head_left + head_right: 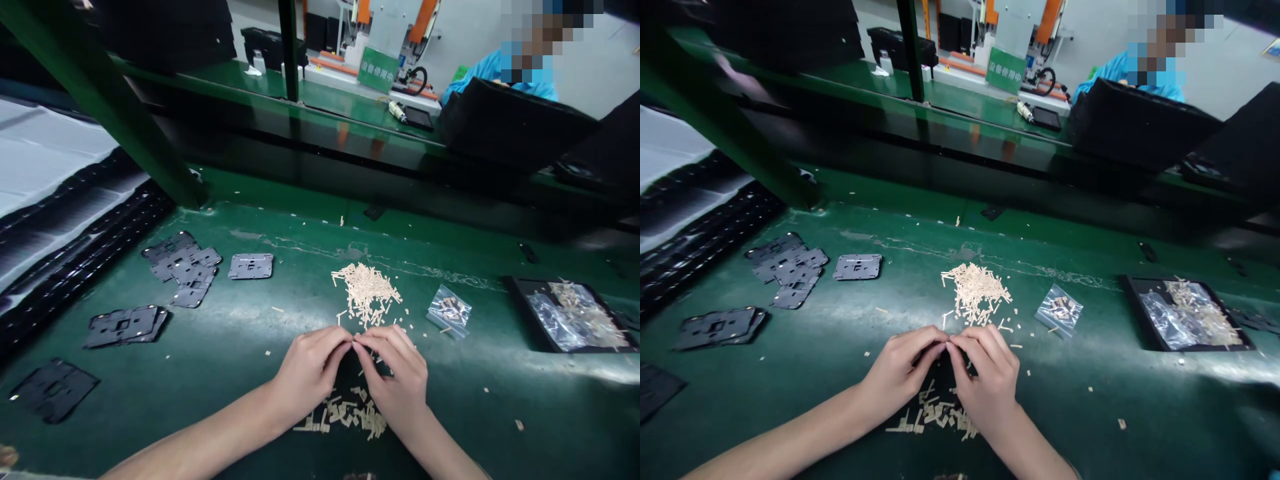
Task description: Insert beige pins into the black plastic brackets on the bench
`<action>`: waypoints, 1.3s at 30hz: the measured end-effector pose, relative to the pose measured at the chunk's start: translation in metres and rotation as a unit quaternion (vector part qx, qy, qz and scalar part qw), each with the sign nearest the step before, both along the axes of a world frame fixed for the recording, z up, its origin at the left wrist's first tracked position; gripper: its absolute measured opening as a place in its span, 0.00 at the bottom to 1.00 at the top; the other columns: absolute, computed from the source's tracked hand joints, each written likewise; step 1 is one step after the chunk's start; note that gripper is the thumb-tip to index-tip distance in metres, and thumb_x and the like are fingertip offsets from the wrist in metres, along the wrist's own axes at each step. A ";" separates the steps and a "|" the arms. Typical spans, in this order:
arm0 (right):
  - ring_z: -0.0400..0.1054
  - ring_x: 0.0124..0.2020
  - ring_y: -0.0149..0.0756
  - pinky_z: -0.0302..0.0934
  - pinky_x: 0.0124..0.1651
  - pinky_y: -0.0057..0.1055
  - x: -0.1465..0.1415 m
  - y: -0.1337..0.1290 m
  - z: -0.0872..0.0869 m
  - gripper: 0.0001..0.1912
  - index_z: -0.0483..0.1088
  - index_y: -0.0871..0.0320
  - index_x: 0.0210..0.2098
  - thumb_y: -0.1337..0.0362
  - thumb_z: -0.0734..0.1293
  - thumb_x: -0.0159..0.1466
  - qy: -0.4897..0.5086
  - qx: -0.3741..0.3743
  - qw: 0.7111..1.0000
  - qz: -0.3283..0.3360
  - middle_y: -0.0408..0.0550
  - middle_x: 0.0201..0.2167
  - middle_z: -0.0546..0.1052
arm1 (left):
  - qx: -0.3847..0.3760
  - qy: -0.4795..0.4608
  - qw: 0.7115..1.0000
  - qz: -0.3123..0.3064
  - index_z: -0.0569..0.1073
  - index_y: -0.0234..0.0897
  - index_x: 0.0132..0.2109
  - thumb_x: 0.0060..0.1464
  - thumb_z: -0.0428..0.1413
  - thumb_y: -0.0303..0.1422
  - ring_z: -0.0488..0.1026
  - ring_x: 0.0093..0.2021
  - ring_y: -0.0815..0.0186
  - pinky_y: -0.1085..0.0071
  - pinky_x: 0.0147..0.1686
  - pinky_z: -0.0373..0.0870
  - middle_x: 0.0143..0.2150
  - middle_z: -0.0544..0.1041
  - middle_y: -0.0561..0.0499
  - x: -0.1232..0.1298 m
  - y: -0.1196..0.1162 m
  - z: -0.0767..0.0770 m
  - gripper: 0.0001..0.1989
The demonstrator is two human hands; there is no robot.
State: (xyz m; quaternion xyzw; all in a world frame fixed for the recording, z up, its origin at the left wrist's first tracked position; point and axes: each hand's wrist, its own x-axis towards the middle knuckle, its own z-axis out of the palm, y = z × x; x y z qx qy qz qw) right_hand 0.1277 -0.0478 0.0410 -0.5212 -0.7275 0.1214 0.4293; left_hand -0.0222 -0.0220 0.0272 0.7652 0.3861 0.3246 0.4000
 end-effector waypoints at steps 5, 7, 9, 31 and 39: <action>0.65 0.30 0.34 0.62 0.34 0.33 -0.001 -0.001 0.002 0.07 0.70 0.59 0.32 0.75 0.63 0.57 -0.013 -0.009 1.000 0.006 0.48 0.27 0.72 | 0.034 0.013 0.999 -0.013 0.68 0.35 0.38 0.59 0.42 0.25 0.66 0.29 0.68 0.72 0.29 0.61 0.30 0.70 0.49 -0.001 0.000 -0.004 0.10; 0.65 0.28 0.33 0.61 0.32 0.32 0.000 -0.001 0.005 0.07 0.70 0.58 0.31 0.74 0.62 0.58 -0.007 -0.019 1.000 0.003 0.47 0.26 0.72 | 0.005 -0.017 1.000 -0.016 0.68 0.35 0.37 0.59 0.43 0.26 0.66 0.28 0.69 0.72 0.29 0.61 0.29 0.70 0.50 0.000 0.001 -0.002 0.09; 0.64 0.26 0.32 0.61 0.30 0.31 0.001 0.001 0.007 0.06 0.69 0.58 0.30 0.73 0.62 0.58 -0.004 -0.035 0.999 -0.007 0.46 0.25 0.72 | -0.041 -0.043 0.998 -0.019 0.69 0.35 0.35 0.59 0.44 0.27 0.65 0.27 0.70 0.73 0.29 0.61 0.28 0.69 0.52 0.000 0.001 0.002 0.09; 0.66 0.30 0.35 0.62 0.32 0.31 0.000 -0.003 -0.004 0.08 0.69 0.59 0.33 0.75 0.63 0.57 -0.158 0.046 0.986 0.008 0.49 0.28 0.74 | -0.136 -0.052 0.989 0.007 0.66 0.35 0.29 0.57 0.44 0.28 0.63 0.25 0.71 0.74 0.26 0.59 0.24 0.67 0.53 0.003 0.003 0.003 0.10; 0.68 0.33 0.36 0.63 0.36 0.34 0.024 0.014 0.002 0.10 0.71 0.56 0.33 0.75 0.61 0.57 -0.091 0.010 0.994 -0.057 0.47 0.31 0.75 | -0.357 -0.170 0.915 -0.078 0.62 0.35 0.31 0.56 0.46 0.35 0.56 0.16 0.76 0.79 0.16 0.51 0.20 0.64 0.57 -0.003 0.020 0.006 0.09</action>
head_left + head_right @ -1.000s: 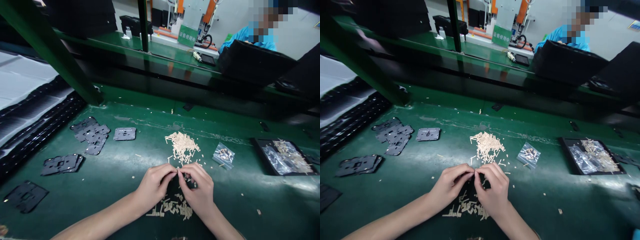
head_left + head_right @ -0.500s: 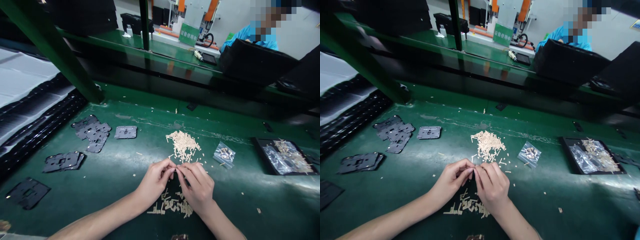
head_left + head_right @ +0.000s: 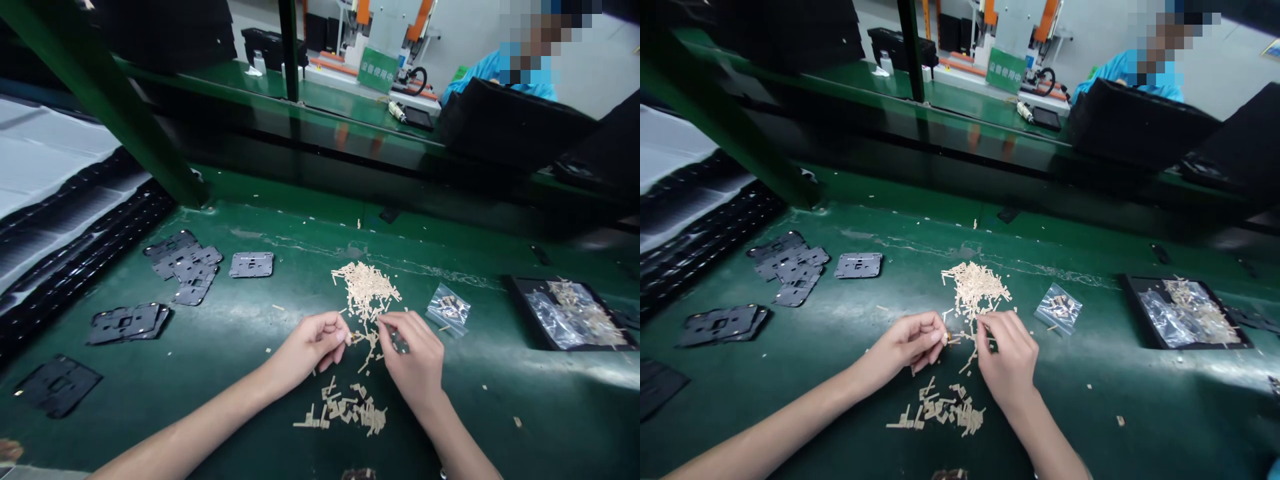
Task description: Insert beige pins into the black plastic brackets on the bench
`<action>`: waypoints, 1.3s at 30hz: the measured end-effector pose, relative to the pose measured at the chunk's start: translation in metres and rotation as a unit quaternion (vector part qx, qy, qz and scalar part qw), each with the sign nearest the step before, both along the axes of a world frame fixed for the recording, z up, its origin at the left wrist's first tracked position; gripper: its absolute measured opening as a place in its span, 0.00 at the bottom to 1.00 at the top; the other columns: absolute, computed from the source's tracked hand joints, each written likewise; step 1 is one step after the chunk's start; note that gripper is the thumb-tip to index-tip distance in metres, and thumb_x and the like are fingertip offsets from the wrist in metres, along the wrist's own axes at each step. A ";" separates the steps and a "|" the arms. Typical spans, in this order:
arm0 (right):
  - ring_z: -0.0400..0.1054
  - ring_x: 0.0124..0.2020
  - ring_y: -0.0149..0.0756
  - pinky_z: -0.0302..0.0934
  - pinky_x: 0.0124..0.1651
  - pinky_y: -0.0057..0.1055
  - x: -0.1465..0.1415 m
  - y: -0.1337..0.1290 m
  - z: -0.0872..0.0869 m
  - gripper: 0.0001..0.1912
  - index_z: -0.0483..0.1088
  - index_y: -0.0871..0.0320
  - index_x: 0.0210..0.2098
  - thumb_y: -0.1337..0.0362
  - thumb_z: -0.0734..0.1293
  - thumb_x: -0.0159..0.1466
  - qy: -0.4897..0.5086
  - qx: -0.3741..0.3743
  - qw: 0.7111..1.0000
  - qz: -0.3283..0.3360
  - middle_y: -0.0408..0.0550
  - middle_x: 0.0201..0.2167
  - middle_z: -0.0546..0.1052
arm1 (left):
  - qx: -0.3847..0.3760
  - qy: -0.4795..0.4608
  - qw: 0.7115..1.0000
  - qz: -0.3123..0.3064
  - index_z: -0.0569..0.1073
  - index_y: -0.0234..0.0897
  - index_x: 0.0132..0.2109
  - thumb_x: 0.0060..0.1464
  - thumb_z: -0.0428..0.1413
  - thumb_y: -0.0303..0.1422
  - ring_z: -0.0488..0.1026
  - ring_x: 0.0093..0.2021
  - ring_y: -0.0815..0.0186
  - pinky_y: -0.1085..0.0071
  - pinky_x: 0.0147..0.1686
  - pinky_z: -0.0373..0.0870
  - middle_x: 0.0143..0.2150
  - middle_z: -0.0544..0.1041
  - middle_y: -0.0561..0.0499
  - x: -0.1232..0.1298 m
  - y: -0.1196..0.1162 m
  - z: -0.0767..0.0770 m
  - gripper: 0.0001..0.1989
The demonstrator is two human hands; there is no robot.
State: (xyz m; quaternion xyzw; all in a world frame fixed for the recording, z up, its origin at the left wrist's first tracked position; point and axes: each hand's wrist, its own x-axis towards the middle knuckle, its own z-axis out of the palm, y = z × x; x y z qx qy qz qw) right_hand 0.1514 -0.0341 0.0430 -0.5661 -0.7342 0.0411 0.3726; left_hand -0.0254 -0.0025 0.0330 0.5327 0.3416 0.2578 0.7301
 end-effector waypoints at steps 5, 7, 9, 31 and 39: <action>0.68 0.36 0.37 0.63 0.39 0.36 0.001 0.001 0.006 0.10 0.71 0.56 0.34 0.75 0.63 0.57 0.024 -0.037 0.994 0.098 0.47 0.33 0.75 | -0.053 -0.051 0.997 -0.037 0.60 0.35 0.30 0.57 0.46 0.37 0.53 0.16 0.76 0.79 0.16 0.47 0.19 0.62 0.58 -0.002 0.004 -0.004 0.10; 0.67 0.34 0.36 0.64 0.37 0.35 -0.004 -0.003 0.008 0.08 0.70 0.56 0.34 0.74 0.64 0.56 0.036 -0.040 0.992 0.117 0.47 0.30 0.74 | -0.017 -0.040 0.999 -0.021 0.61 0.35 0.31 0.57 0.46 0.37 0.54 0.18 0.75 0.78 0.17 0.49 0.20 0.61 0.58 -0.001 0.002 -0.004 0.10; 0.66 0.33 0.36 0.63 0.35 0.34 -0.010 -0.008 0.008 0.08 0.70 0.57 0.34 0.73 0.65 0.56 0.022 -0.030 0.993 0.112 0.47 0.30 0.73 | 0.037 -0.010 0.999 0.000 0.62 0.35 0.32 0.58 0.45 0.36 0.55 0.20 0.75 0.77 0.19 0.51 0.21 0.61 0.57 0.001 -0.002 -0.003 0.10; 0.64 0.29 0.35 0.60 0.33 0.32 -0.003 -0.004 0.003 0.06 0.68 0.58 0.28 0.72 0.62 0.59 0.023 -0.080 0.991 0.102 0.46 0.25 0.72 | 0.026 -0.003 0.999 0.046 0.61 0.35 0.31 0.58 0.45 0.36 0.53 0.19 0.75 0.77 0.20 0.49 0.21 0.60 0.58 0.000 0.000 -0.007 0.10; 0.65 0.36 0.39 0.61 0.36 0.35 0.000 -0.001 0.005 0.10 0.69 0.56 0.37 0.75 0.62 0.59 -0.019 -0.047 0.994 0.092 0.49 0.32 0.73 | -0.096 -0.083 0.991 -0.041 0.57 0.36 0.31 0.56 0.46 0.41 0.50 0.15 0.77 0.79 0.14 0.42 0.18 0.61 0.58 0.001 0.002 -0.004 0.13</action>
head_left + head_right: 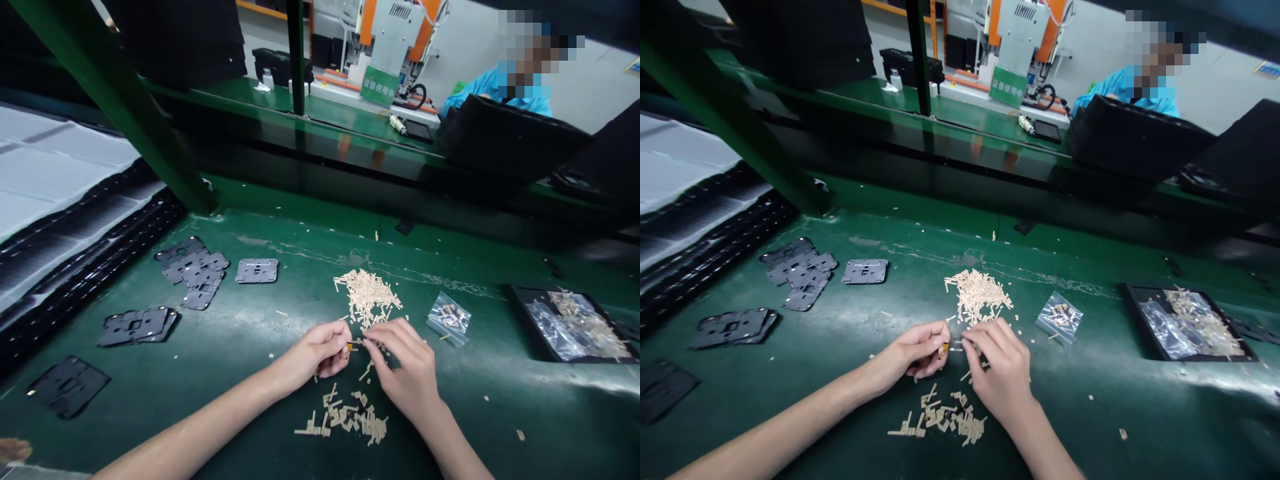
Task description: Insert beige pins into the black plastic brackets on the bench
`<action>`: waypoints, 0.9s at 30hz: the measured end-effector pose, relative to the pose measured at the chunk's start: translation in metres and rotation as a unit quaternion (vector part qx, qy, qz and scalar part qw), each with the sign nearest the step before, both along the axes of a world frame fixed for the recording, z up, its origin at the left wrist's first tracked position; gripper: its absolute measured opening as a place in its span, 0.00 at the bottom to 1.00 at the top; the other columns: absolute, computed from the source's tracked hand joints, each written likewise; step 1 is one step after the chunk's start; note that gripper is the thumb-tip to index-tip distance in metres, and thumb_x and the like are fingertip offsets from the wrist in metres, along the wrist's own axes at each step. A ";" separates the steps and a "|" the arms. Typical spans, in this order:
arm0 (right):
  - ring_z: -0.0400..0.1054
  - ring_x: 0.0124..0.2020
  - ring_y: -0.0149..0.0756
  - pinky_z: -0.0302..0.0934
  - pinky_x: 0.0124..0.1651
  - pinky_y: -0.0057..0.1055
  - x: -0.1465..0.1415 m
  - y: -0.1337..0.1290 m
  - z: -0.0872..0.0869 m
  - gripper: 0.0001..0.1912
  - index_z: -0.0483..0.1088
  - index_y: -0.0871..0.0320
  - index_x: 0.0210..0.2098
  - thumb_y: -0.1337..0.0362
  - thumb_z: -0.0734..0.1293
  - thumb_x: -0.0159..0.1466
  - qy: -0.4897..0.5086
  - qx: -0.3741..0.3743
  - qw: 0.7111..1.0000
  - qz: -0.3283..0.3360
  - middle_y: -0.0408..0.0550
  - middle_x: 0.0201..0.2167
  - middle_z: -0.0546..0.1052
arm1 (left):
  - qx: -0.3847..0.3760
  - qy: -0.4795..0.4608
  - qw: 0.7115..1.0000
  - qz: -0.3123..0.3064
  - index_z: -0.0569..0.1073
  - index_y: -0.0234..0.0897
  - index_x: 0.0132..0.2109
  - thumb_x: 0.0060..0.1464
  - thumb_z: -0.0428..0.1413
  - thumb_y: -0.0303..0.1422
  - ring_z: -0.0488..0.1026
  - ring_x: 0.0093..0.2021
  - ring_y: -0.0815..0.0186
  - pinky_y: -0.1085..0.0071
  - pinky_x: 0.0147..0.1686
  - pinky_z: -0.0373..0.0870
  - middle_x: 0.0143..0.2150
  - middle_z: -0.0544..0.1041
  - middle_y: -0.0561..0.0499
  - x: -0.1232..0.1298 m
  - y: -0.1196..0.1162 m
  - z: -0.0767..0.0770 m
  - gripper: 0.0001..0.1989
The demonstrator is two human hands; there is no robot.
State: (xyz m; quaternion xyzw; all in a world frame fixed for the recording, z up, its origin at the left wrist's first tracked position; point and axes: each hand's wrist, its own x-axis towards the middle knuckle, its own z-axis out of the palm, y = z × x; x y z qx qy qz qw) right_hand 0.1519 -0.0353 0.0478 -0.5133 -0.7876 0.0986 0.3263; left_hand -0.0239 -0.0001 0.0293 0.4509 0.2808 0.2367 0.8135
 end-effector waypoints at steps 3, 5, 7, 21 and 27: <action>0.64 0.32 0.37 0.61 0.33 0.33 -0.006 -0.004 0.002 0.08 0.69 0.57 0.35 0.75 0.65 0.57 0.041 0.005 0.997 0.059 0.48 0.30 0.72 | -0.013 -0.001 1.000 -0.026 0.58 0.35 0.30 0.55 0.47 0.42 0.50 0.15 0.77 0.79 0.14 0.41 0.18 0.60 0.58 0.000 0.000 0.004 0.14; 0.64 0.32 0.36 0.60 0.32 0.33 -0.008 -0.006 0.002 0.09 0.69 0.57 0.35 0.76 0.65 0.57 0.047 0.009 0.996 0.076 0.49 0.30 0.72 | -0.020 -0.006 0.999 -0.037 0.57 0.35 0.30 0.55 0.48 0.42 0.50 0.15 0.77 0.79 0.14 0.41 0.18 0.59 0.59 -0.001 0.000 0.005 0.14; 0.63 0.31 0.36 0.60 0.31 0.33 -0.009 -0.007 0.002 0.10 0.69 0.58 0.35 0.77 0.64 0.56 0.049 0.011 0.995 0.087 0.49 0.30 0.71 | -0.021 -0.011 0.999 -0.049 0.57 0.35 0.30 0.55 0.48 0.42 0.50 0.16 0.77 0.79 0.15 0.42 0.18 0.58 0.59 -0.001 -0.001 0.004 0.14; 0.63 0.29 0.35 0.58 0.31 0.32 -0.011 -0.006 0.004 0.06 0.65 0.58 0.30 0.75 0.62 0.57 0.108 -0.022 0.994 0.025 0.47 0.26 0.68 | 0.515 0.532 0.663 0.109 0.66 0.36 0.46 0.53 0.47 0.26 0.63 0.48 0.55 0.62 0.44 0.60 0.47 0.68 0.44 -0.071 0.053 0.032 0.13; 0.62 0.29 0.34 0.58 0.32 0.32 -0.012 -0.008 0.002 0.05 0.65 0.58 0.28 0.73 0.61 0.56 0.105 -0.035 0.994 0.007 0.46 0.25 0.68 | 0.497 0.633 0.594 0.005 0.68 0.35 0.43 0.45 0.52 0.28 0.66 0.45 0.50 0.62 0.38 0.62 0.42 0.70 0.42 -0.118 0.097 0.020 0.14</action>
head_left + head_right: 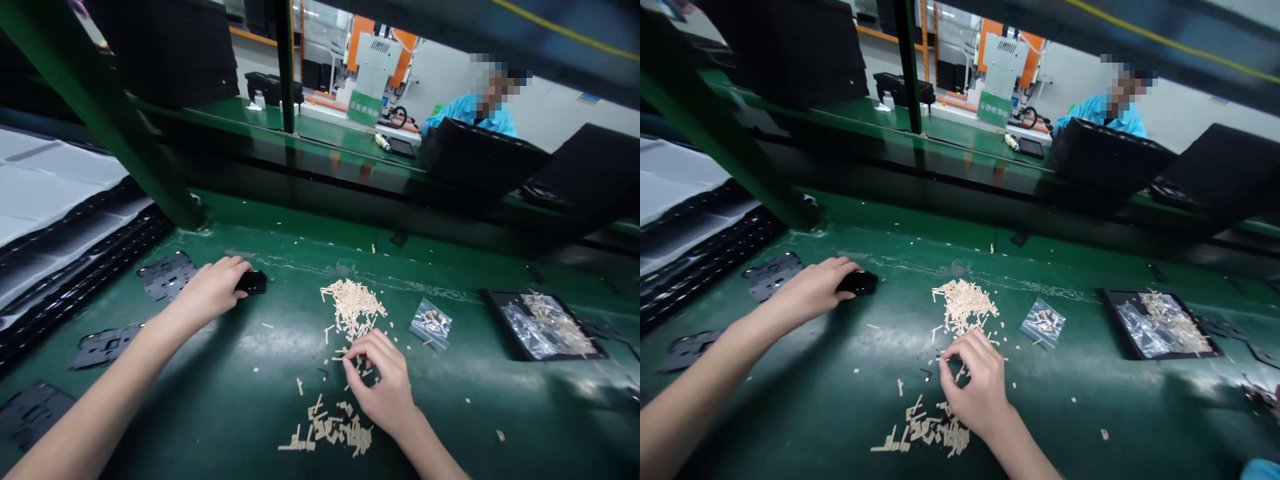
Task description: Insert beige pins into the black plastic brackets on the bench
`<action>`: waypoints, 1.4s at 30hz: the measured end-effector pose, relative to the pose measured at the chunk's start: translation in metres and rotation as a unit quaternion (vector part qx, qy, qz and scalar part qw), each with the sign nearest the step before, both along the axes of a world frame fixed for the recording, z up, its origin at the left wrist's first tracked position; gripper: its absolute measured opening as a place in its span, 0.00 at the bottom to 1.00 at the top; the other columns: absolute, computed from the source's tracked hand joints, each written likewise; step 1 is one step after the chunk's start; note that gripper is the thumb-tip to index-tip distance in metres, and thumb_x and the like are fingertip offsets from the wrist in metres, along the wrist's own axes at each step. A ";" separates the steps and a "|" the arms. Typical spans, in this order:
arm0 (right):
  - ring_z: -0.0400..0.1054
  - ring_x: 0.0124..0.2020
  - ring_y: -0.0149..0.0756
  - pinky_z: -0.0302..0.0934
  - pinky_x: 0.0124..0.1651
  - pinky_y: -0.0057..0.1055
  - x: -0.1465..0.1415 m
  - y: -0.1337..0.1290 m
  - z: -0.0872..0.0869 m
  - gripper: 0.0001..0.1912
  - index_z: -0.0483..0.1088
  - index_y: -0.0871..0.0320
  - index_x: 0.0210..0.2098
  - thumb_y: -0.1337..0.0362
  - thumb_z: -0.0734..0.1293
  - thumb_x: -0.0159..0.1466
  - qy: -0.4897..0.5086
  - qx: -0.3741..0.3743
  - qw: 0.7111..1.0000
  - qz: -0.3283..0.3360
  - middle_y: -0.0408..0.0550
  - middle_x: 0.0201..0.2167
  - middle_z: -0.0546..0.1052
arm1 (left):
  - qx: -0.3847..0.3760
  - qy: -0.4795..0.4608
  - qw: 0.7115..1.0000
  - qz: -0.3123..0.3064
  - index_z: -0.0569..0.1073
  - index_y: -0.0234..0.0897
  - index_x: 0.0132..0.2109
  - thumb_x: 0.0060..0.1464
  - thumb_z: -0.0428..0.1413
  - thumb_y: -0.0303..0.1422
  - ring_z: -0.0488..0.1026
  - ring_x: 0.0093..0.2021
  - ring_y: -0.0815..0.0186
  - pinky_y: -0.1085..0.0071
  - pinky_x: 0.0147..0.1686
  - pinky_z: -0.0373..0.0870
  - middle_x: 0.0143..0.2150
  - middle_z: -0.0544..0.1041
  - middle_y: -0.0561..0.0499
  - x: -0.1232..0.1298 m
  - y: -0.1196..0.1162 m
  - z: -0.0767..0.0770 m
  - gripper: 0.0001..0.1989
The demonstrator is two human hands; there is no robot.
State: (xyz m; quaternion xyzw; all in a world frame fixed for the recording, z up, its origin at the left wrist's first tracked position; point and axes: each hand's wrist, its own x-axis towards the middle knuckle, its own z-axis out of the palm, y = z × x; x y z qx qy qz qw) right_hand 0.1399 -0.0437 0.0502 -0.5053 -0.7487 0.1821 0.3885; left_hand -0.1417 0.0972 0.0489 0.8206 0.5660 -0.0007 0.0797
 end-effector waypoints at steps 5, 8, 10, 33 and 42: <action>0.62 0.28 0.34 0.58 0.31 0.32 -0.001 0.001 -0.002 0.05 0.65 0.58 0.27 0.72 0.60 0.57 0.008 -0.025 1.000 -0.017 0.45 0.25 0.68 | -0.071 -0.115 0.990 0.025 0.63 0.38 0.46 0.49 0.50 0.33 0.70 0.37 0.53 0.66 0.32 0.62 0.39 0.73 0.45 0.010 -0.007 -0.006 0.15; 0.61 0.27 0.34 0.58 0.31 0.32 -0.002 0.002 -0.002 0.05 0.64 0.57 0.27 0.72 0.60 0.57 0.016 -0.036 0.999 -0.021 0.45 0.25 0.68 | -0.081 -0.189 0.978 0.031 0.62 0.40 0.49 0.53 0.47 0.34 0.69 0.43 0.53 0.65 0.37 0.62 0.45 0.72 0.44 0.020 -0.020 -0.002 0.15; 0.60 0.27 0.33 0.57 0.30 0.32 -0.002 0.002 -0.001 0.05 0.64 0.57 0.26 0.72 0.60 0.57 0.017 -0.040 0.999 -0.018 0.45 0.24 0.68 | -0.083 -0.233 0.968 0.036 0.63 0.40 0.49 0.54 0.47 0.36 0.68 0.44 0.54 0.65 0.40 0.61 0.45 0.72 0.45 0.025 -0.028 0.002 0.15; 0.66 0.29 0.32 0.59 0.25 0.24 0.000 0.001 -0.004 0.06 0.66 0.59 0.26 0.64 0.65 0.57 0.292 -0.205 0.927 -0.119 0.47 0.29 0.71 | -0.375 -0.694 0.604 0.114 0.60 0.36 0.32 0.48 0.57 0.33 0.66 0.29 0.69 0.74 0.31 0.61 0.27 0.68 0.54 0.127 -0.110 -0.007 0.11; 0.67 0.26 0.31 0.61 0.24 0.25 -0.006 -0.004 0.002 0.03 0.66 0.58 0.26 0.69 0.64 0.56 0.175 -0.158 0.961 -0.145 0.44 0.25 0.71 | -0.313 -0.632 0.702 0.098 0.62 0.36 0.31 0.50 0.54 0.31 0.60 0.26 0.71 0.77 0.23 0.57 0.26 0.64 0.55 0.128 -0.118 -0.002 0.07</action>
